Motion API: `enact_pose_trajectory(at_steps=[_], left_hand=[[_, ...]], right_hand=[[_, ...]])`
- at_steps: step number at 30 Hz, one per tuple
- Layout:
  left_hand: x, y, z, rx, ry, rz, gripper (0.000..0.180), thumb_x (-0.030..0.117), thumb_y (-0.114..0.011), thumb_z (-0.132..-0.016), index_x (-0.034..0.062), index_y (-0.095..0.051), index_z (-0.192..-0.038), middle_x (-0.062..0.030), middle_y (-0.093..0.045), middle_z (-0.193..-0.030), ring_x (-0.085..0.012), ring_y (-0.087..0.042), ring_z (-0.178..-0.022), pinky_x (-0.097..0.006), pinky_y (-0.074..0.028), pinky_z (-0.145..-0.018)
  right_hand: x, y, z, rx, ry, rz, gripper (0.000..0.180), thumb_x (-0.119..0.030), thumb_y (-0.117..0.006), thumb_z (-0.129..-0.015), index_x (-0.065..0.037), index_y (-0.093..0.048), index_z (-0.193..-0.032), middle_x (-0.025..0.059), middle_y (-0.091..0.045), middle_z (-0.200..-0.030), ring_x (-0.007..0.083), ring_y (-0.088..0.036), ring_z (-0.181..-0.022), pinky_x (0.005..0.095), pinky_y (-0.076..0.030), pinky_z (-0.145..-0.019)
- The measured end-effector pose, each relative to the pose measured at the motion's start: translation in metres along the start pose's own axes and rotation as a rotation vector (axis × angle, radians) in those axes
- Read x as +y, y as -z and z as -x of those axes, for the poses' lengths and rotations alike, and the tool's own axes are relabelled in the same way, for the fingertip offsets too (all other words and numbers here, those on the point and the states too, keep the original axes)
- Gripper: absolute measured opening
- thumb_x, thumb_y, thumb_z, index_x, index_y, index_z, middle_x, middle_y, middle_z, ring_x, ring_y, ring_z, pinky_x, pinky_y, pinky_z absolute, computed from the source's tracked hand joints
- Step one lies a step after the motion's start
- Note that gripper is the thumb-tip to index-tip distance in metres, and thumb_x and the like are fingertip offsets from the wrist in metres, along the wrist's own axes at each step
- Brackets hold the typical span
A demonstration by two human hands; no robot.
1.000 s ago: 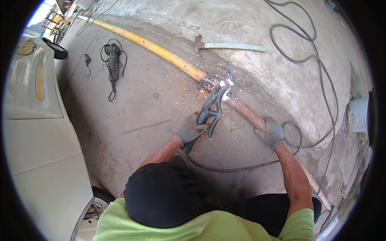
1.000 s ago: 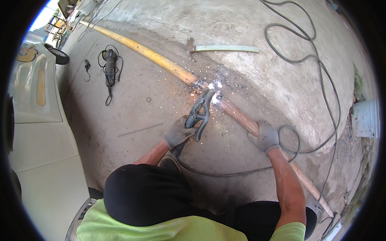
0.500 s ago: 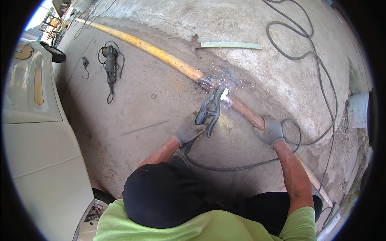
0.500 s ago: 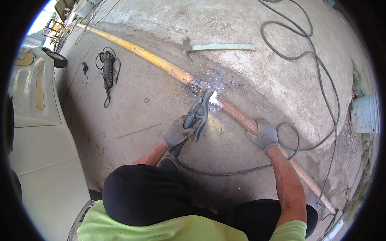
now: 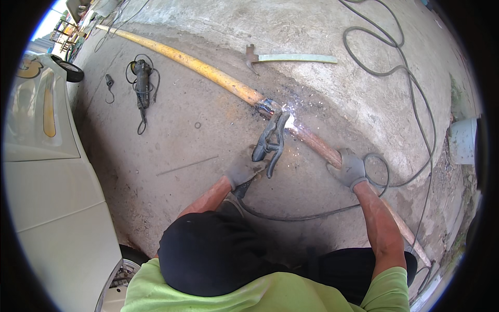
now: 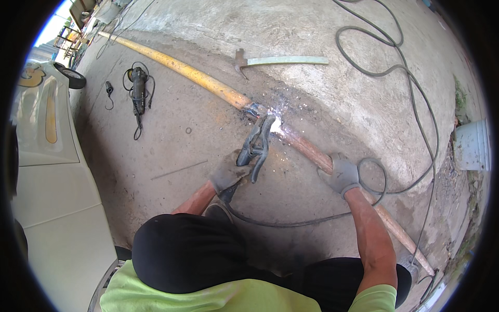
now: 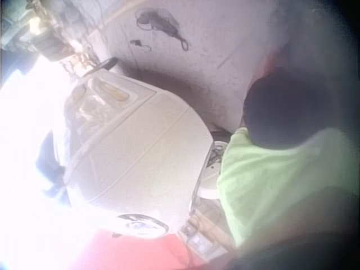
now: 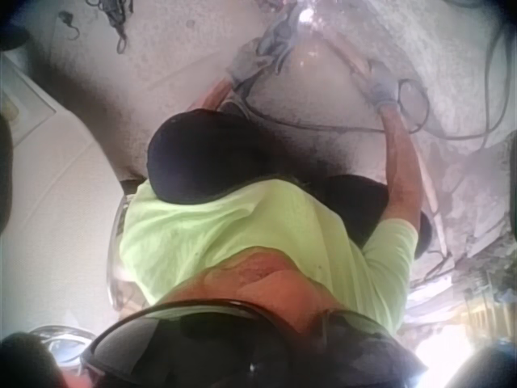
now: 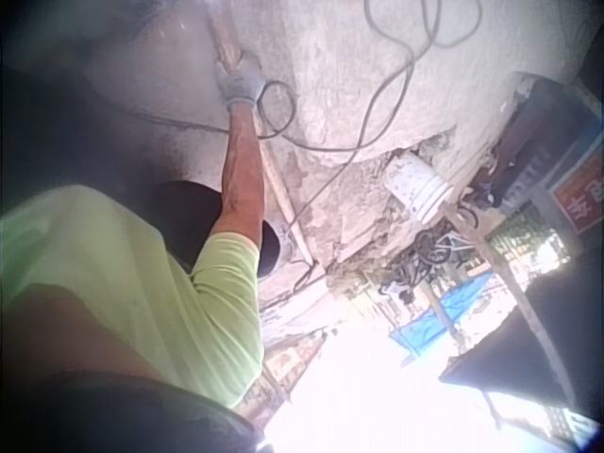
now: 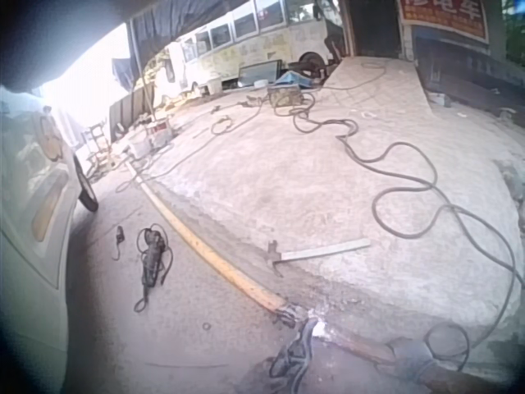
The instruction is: The person welds a long metal rod on the floor using a handheld welding torch, creating bright sparks. They reposition the rod and continue welding different sections, then use a hammer to tap the welded area.
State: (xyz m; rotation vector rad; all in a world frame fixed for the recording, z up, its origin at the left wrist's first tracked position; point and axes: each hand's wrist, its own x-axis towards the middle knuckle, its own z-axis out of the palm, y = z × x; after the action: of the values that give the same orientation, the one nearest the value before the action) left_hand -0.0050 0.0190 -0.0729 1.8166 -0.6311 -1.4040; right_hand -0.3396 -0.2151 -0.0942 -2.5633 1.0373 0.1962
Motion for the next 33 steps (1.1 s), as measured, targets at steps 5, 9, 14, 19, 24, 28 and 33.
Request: enact_pose_trajectory(at_steps=[5,9,14,19,24,28,33], left_hand=[[-0.006,0.004,-0.003,0.004,-0.028,0.0,0.046,0.017,-0.08,-0.098,-0.006,-0.061,-0.132,-0.0079,-0.071,-0.095,-0.0131,-0.07,-0.073,-0.032,-0.059,-0.06],[-0.016,0.005,-0.009,0.005,-0.122,-0.071,0.048,0.017,-0.082,-0.096,-0.0074,-0.061,-0.132,-0.0089,-0.072,-0.095,-0.0149,-0.071,-0.077,-0.034,-0.061,-0.066],[-0.018,0.002,-0.01,0.009,-0.153,-0.112,0.049,0.019,-0.083,-0.096,-0.0085,-0.062,-0.131,-0.0096,-0.072,-0.095,-0.0155,-0.071,-0.077,-0.035,-0.06,-0.068],[-0.027,0.003,-0.015,0.015,-0.139,-0.142,0.05,0.019,-0.083,-0.096,-0.0082,-0.062,-0.132,-0.0106,-0.072,-0.096,-0.0158,-0.07,-0.077,-0.035,-0.06,-0.067],[-0.042,0.009,-0.025,0.073,-0.301,-0.278,0.05,0.022,-0.084,-0.095,-0.0074,-0.064,-0.13,-0.0117,-0.073,-0.097,-0.0173,-0.071,-0.08,-0.035,-0.06,-0.071],[-0.03,0.007,-0.019,0.062,-0.166,-0.207,0.05,0.025,-0.086,-0.094,-0.0072,-0.067,-0.127,-0.0122,-0.074,-0.099,-0.0184,-0.072,-0.087,-0.036,-0.06,-0.078],[-0.028,0.007,-0.017,0.075,-0.185,-0.225,0.048,0.023,-0.085,-0.095,-0.0068,-0.066,-0.128,-0.012,-0.074,-0.099,-0.0172,-0.072,-0.079,-0.035,-0.061,-0.068]], right_hand=[[0.0,-0.001,0.001,0.016,-0.005,-0.03,0.061,-0.047,-0.083,-0.088,-0.01,-0.067,-0.134,0.0224,-0.071,-0.122,0.0429,-0.074,-0.107,0.0526,-0.059,-0.093],[0.001,-0.001,0.0,-0.007,-0.016,-0.014,0.065,-0.049,-0.082,-0.089,-0.009,-0.065,-0.138,0.0216,-0.071,-0.126,0.0419,-0.074,-0.11,0.0517,-0.06,-0.094],[0.0,-0.001,0.0,0.0,-0.012,0.015,0.068,-0.05,-0.082,-0.089,-0.008,-0.064,-0.14,0.0219,-0.071,-0.127,0.0423,-0.074,-0.111,0.0519,-0.06,-0.095],[0.005,-0.006,0.0,-0.005,-0.009,0.017,0.067,-0.049,-0.082,-0.089,-0.008,-0.065,-0.139,0.0224,-0.071,-0.125,0.0427,-0.074,-0.109,0.0525,-0.06,-0.094],[0.004,-0.006,0.0,0.035,0.025,-0.002,0.063,-0.047,-0.083,-0.089,-0.009,-0.065,-0.136,0.0218,-0.071,-0.124,0.0428,-0.074,-0.109,0.053,-0.06,-0.094],[0.001,-0.001,0.0,0.043,0.012,-0.033,0.059,-0.045,-0.084,-0.088,-0.009,-0.066,-0.131,0.0214,-0.072,-0.121,0.0427,-0.074,-0.109,0.0532,-0.06,-0.093],[0.005,-0.005,0.0,0.036,0.031,-0.005,0.06,-0.047,-0.084,-0.088,-0.01,-0.067,-0.132,0.0208,-0.072,-0.121,0.0424,-0.074,-0.107,0.0529,-0.061,-0.091]])
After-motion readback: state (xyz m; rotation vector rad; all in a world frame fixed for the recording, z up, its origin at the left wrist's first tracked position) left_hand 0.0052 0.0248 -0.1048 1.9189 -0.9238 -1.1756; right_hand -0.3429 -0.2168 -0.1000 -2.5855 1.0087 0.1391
